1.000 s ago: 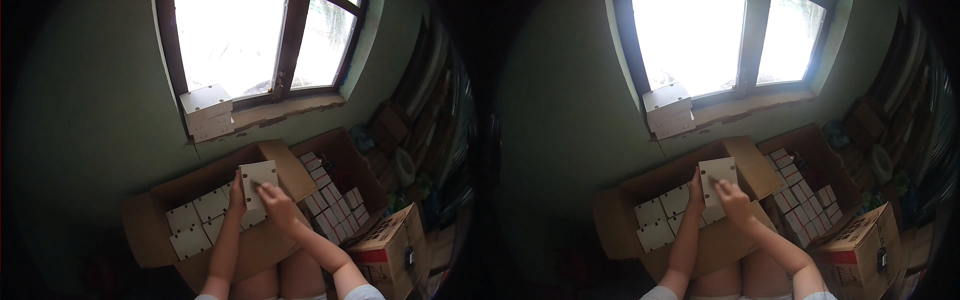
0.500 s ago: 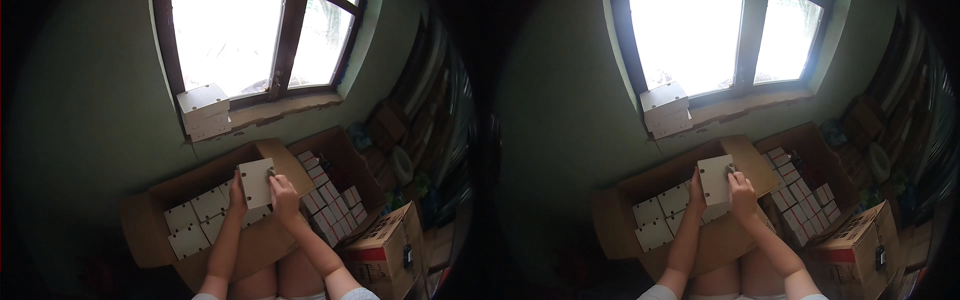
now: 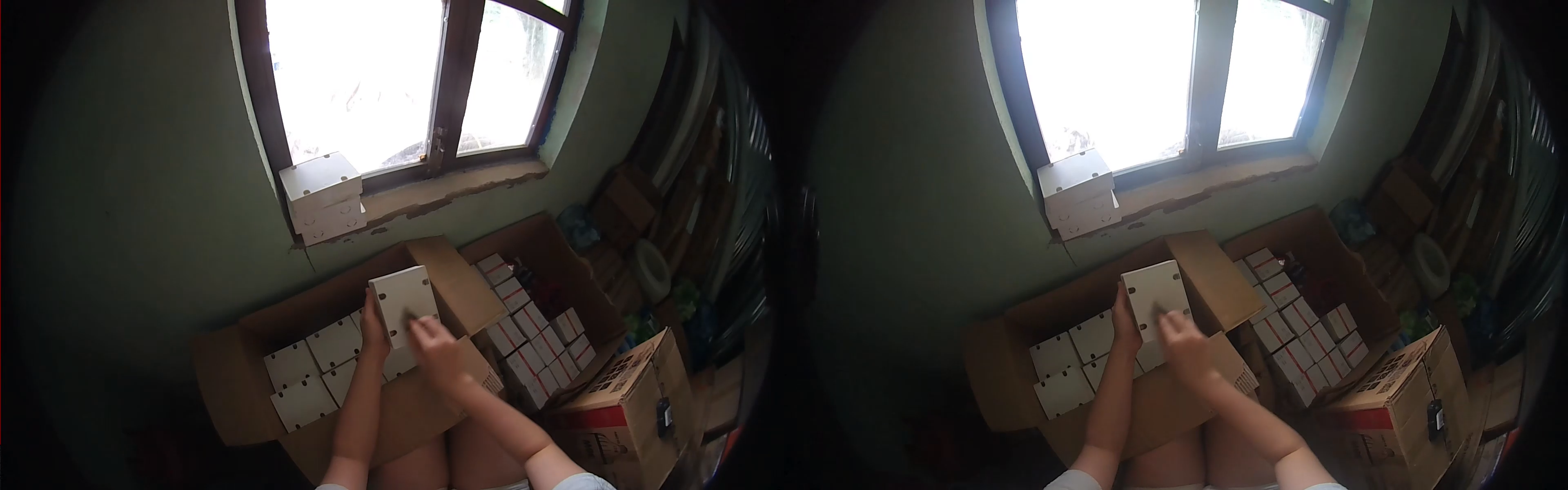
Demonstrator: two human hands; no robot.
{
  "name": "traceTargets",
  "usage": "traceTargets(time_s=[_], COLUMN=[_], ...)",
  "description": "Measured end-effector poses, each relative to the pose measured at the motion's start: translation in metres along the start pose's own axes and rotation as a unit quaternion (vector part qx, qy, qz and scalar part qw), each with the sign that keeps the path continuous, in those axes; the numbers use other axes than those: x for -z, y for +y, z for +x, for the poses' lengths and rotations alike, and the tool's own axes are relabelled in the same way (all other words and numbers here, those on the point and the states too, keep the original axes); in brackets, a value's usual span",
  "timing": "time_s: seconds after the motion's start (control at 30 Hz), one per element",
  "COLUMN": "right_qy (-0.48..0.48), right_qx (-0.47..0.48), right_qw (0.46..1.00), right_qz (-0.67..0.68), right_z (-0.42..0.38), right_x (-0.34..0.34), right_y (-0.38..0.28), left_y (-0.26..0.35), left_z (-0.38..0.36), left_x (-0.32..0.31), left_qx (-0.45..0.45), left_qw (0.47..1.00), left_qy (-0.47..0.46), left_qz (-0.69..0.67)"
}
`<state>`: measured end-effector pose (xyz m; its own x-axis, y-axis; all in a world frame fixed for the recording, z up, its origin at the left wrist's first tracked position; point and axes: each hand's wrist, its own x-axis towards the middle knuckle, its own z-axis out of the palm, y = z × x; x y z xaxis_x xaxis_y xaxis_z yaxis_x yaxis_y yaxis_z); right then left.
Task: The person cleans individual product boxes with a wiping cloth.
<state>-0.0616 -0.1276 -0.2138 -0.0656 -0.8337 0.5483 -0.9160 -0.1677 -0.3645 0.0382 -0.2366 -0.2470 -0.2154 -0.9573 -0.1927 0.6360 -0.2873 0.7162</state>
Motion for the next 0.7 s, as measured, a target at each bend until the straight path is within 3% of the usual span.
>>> traceTargets(time_s=[0.07,0.17,0.2,0.27,0.3,0.33,0.4,0.47,0.5,0.53,0.6,0.63,0.67,0.7], right_qy=[-0.026,0.002,0.003,0.075,0.115,0.056,-0.006,0.0,0.01,0.011,0.048,0.035,0.032,0.025], right_qx=[-0.011,-0.155,-0.155,-0.267,-0.264,-0.321,-0.323,-0.346,-0.375,-0.372,-0.457,-0.479,-0.474,-0.471], right_qw=[0.999,0.966,0.966,0.88,0.843,0.841,0.787,0.755,0.721,0.723,0.657,0.605,0.607,0.569], right_qz=[0.026,0.206,0.207,0.386,0.455,0.433,0.525,0.557,0.582,0.582,0.598,0.634,0.637,0.674], right_z=[-0.01,-0.016,-0.018,-0.024,-0.027,-0.039,-0.072,-0.068,-0.065,-0.067,-0.077,-0.081,-0.077,-0.078], right_x=[0.003,0.015,0.017,0.02,0.011,0.008,-0.004,0.022,0.03,0.028,0.017,0.019,0.021,0.026], right_y=[-0.02,-0.027,-0.026,-0.021,-0.016,-0.008,0.019,0.001,-0.006,-0.005,0.001,0.002,0.001,-0.004], left_y=[-0.006,-0.011,-0.011,-0.003,0.004,0.02,0.011,0.015,0.015,0.015,0.011,0.0,-0.009,-0.017], left_z=[0.001,0.001,-0.003,-0.024,-0.043,-0.07,-0.099,-0.124,-0.135,-0.148,-0.179,-0.192,-0.195,-0.2], left_x=[0.002,0.004,0.007,0.003,-0.009,-0.038,-0.043,-0.056,-0.048,-0.042,-0.031,-0.022,-0.014,-0.005], left_qx=[-0.029,-0.134,-0.135,-0.216,-0.309,-0.393,-0.401,-0.505,-0.497,-0.5,-0.48,-0.478,-0.463,-0.44], left_qw=[0.999,0.985,0.985,0.891,0.802,0.689,0.659,0.554,0.547,0.546,0.563,0.564,0.63,0.688], left_qy=[0.008,0.004,0.003,-0.168,-0.215,-0.256,-0.254,-0.185,-0.176,-0.176,-0.084,-0.08,-0.002,0.074], left_qz=[0.045,0.105,0.106,0.363,0.464,0.552,0.584,0.636,0.65,0.649,0.667,0.668,0.624,0.572])
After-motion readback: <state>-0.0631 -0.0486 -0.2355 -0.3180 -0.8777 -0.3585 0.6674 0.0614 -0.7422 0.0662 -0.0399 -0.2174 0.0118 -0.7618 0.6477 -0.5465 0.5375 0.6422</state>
